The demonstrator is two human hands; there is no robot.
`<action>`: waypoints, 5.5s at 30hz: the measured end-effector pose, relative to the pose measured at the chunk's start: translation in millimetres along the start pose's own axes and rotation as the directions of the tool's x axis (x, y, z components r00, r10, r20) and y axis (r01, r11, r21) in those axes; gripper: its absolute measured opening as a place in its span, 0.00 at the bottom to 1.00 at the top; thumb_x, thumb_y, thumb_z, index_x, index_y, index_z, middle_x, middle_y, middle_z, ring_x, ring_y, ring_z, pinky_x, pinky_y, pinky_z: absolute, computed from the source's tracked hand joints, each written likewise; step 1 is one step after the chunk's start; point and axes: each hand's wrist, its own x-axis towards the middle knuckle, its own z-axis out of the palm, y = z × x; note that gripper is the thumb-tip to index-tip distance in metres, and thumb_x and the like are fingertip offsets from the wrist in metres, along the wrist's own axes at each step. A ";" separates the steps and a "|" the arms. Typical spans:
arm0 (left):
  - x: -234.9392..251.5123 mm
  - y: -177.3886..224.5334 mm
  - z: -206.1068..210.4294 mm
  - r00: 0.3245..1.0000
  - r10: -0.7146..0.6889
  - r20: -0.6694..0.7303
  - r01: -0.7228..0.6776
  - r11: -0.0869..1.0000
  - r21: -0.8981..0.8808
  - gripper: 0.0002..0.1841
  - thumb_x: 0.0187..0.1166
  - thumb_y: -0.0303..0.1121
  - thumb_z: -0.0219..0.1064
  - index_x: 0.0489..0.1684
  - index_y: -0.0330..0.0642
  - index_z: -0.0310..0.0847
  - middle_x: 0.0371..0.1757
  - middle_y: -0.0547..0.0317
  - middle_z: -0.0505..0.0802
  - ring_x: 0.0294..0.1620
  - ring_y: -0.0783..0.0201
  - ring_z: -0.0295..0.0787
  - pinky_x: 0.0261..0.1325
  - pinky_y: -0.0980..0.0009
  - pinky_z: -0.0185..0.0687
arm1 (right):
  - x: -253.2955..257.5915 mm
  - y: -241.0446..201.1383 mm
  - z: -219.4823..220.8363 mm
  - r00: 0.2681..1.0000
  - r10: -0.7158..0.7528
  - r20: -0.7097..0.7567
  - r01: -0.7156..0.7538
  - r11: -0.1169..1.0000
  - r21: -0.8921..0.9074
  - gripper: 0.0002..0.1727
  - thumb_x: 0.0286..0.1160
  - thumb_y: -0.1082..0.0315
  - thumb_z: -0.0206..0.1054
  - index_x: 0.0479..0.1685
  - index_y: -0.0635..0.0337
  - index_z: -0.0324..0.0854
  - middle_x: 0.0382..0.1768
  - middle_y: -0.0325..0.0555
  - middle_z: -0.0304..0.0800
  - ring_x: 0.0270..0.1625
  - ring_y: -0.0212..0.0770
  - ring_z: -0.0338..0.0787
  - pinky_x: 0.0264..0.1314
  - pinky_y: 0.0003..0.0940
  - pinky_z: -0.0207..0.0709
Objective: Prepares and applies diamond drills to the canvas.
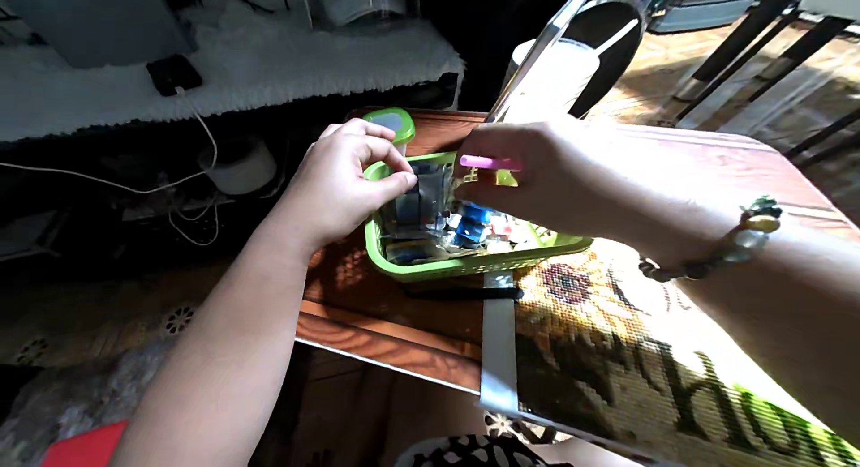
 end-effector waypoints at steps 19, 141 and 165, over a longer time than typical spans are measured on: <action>1.4 -1.7 6.3 0.999 -0.039 -0.032 0.033 0.985 -0.172 0.07 0.73 0.42 0.75 0.34 0.52 0.95 0.63 0.64 0.90 0.68 0.73 0.81 0.68 0.70 0.76 | -13.5 10.0 9.4 0.960 -0.278 0.023 0.277 0.960 0.037 0.10 0.70 0.59 0.64 0.37 0.41 0.94 0.32 0.23 0.88 0.33 0.18 0.83 0.32 0.22 0.76; -5.7 -7.1 13.2 0.993 -0.090 -0.073 0.073 0.977 -0.202 0.14 0.85 0.44 0.63 0.42 0.51 0.96 0.63 0.66 0.91 0.70 0.71 0.80 0.73 0.65 0.71 | 9.0 -5.1 11.0 0.973 0.222 0.056 -0.227 0.969 0.099 0.16 0.88 0.58 0.63 0.26 0.48 0.83 0.18 0.32 0.79 0.19 0.27 0.77 0.21 0.27 0.68; -13.2 -2.8 -1.4 0.993 -0.042 -0.107 0.018 0.976 -0.218 0.12 0.78 0.48 0.69 0.45 0.55 0.94 0.69 0.68 0.87 0.69 0.68 0.82 0.68 0.62 0.81 | -86.2 7.1 -42.6 0.919 0.199 -0.342 -0.112 0.960 0.259 0.06 0.81 0.61 0.67 0.38 0.43 0.88 0.24 0.22 0.86 0.20 0.16 0.76 0.19 0.16 0.68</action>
